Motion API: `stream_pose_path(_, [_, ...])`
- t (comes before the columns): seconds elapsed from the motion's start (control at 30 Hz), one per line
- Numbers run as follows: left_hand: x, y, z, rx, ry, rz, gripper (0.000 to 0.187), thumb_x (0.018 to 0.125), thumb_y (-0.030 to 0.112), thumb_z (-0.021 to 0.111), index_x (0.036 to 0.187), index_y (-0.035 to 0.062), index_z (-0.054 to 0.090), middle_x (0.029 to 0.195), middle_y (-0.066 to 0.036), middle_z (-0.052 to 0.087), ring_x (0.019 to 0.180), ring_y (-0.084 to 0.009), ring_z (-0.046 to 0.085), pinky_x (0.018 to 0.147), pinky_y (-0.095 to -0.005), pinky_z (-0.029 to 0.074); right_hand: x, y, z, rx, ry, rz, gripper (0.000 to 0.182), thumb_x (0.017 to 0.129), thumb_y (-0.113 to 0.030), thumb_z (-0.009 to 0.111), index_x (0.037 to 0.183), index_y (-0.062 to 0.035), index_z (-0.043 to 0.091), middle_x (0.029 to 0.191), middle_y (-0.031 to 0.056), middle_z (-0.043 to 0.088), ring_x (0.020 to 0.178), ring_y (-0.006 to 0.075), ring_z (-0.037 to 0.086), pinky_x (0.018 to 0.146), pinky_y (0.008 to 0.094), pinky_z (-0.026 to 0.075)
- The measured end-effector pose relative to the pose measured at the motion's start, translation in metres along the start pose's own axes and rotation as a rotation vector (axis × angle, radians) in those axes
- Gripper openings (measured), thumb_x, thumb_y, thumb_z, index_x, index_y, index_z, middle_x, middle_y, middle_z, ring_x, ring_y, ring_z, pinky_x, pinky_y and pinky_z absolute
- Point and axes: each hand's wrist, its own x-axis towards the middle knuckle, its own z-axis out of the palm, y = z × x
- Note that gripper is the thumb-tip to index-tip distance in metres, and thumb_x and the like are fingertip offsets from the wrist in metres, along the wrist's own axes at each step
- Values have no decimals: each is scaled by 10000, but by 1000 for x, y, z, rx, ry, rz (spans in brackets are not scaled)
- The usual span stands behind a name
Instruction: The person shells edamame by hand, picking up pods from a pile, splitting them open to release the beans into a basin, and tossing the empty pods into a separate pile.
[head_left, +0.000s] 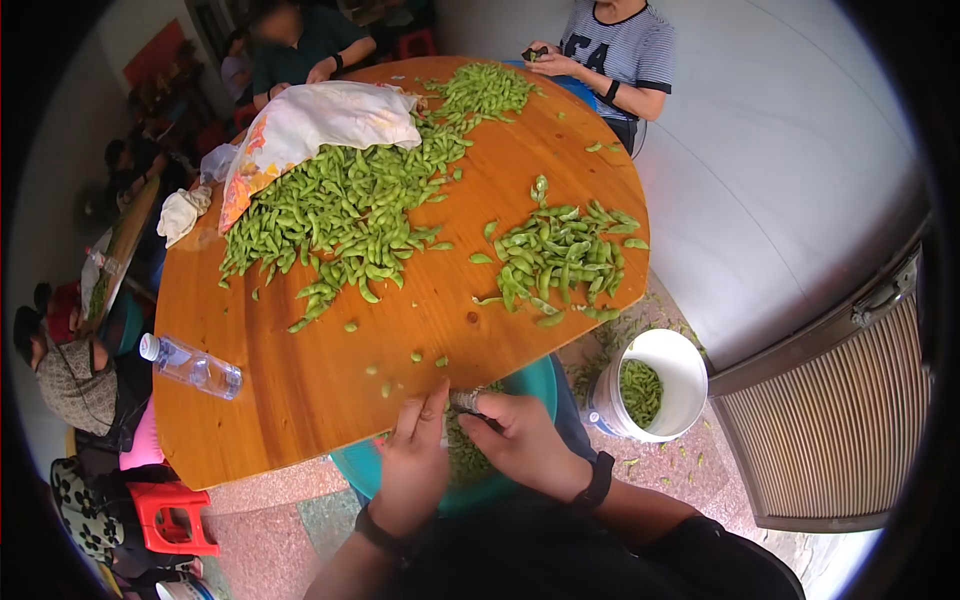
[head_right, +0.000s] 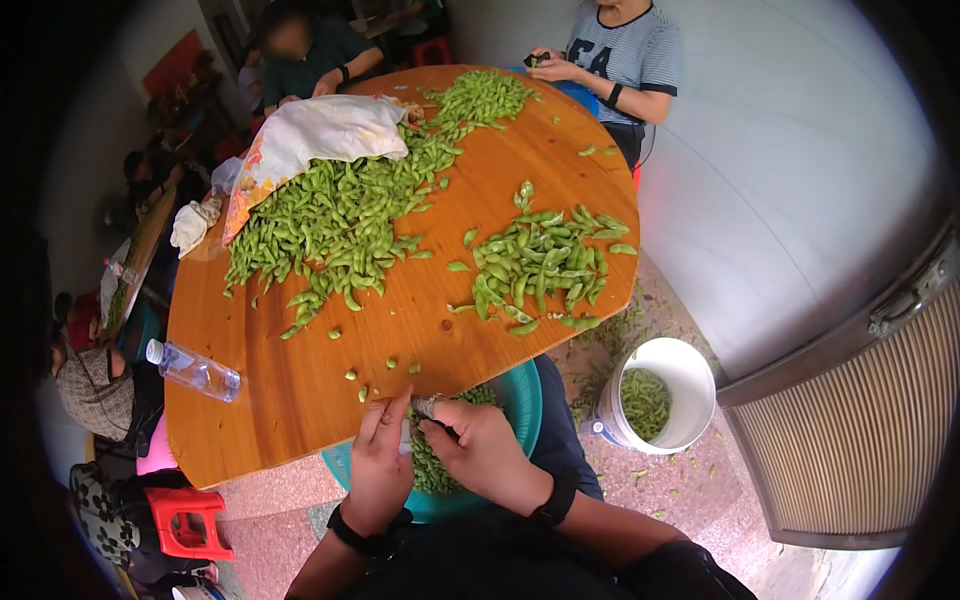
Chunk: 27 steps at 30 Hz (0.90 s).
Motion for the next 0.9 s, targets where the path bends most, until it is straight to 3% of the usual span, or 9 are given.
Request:
stream_pose_path(0.07, [0,5,-5,25,-5,6,457,809,-112,540,1251,3,562,1075,-202,574,920,-389,606,817,-362,511,-1,-5,1,0,28,-43,65,864,-29,606,836,3,557,677,183,486,538,281,446,507,333,386])
stream_pose_path(0.23, [0,-3,-10,-16,40,76,546,741,-137,523,1265,9,565,1003,-135,627,797,-266,650,722,-333,538,-3,-8,5,123,2,16,42,869,-26,600,865,3,570,692,144,540,553,265,499,531,319,411])
stream_pose_path(0.33, [-3,-6,-12,-452,-55,-176,413,845,-81,510,1239,19,583,933,-81,642,726,-166,628,656,-270,514,0,-7,6,222,-18,34,26,873,-20,590,891,-3,583,732,127,582,575,262,547,554,309,439])
stream_pose_path(0.4, [-4,-8,-8,-1069,-54,-588,308,927,-14,477,1200,42,609,898,-31,632,700,-82,578,623,-212,467,1,-8,9,241,-28,8,32,876,-16,581,906,-8,591,760,121,607,590,261,574,568,303,454])
stream_pose_path(0.5, [-2,-3,-11,-1294,-7,-791,272,950,26,463,1173,57,615,884,-8,627,713,-65,571,628,-199,456,-2,-6,11,-32,1,-51,11,862,-19,577,870,-22,583,760,121,605,608,278,597,556,331,475])
stream_pose_path(0.6, [-6,-3,-13,-1374,-9,-794,242,941,31,470,1145,52,598,862,-6,613,707,-65,566,637,-189,450,-4,-1,7,-411,-35,-344,75,804,-56,606,814,-65,532,724,94,544,611,316,597,499,406,473])
stream_pose_path(0.73, [-1,-6,-17,-1364,-77,-935,213,950,86,491,1146,31,554,830,-54,575,609,-84,446,513,-214,337,-8,-3,10,-426,-30,-337,82,802,-41,609,815,-55,530,736,104,551,604,316,592,495,399,468])
stream_pose_path(0.83, [-4,-13,-12,-1128,-257,-849,205,933,73,489,1117,32,566,780,-24,551,567,-76,402,493,-207,305,2,-6,6,-301,69,-317,87,801,-18,613,801,-38,528,732,129,551,610,326,589,506,397,455])
stream_pose_path(0.9, [-2,-19,-12,-1006,-271,-761,182,906,74,520,1054,24,612,729,-43,593,540,-109,473,491,-240,367,17,-14,-2,-237,206,-292,109,842,-24,607,792,-9,512,732,169,555,632,361,580,526,411,438])
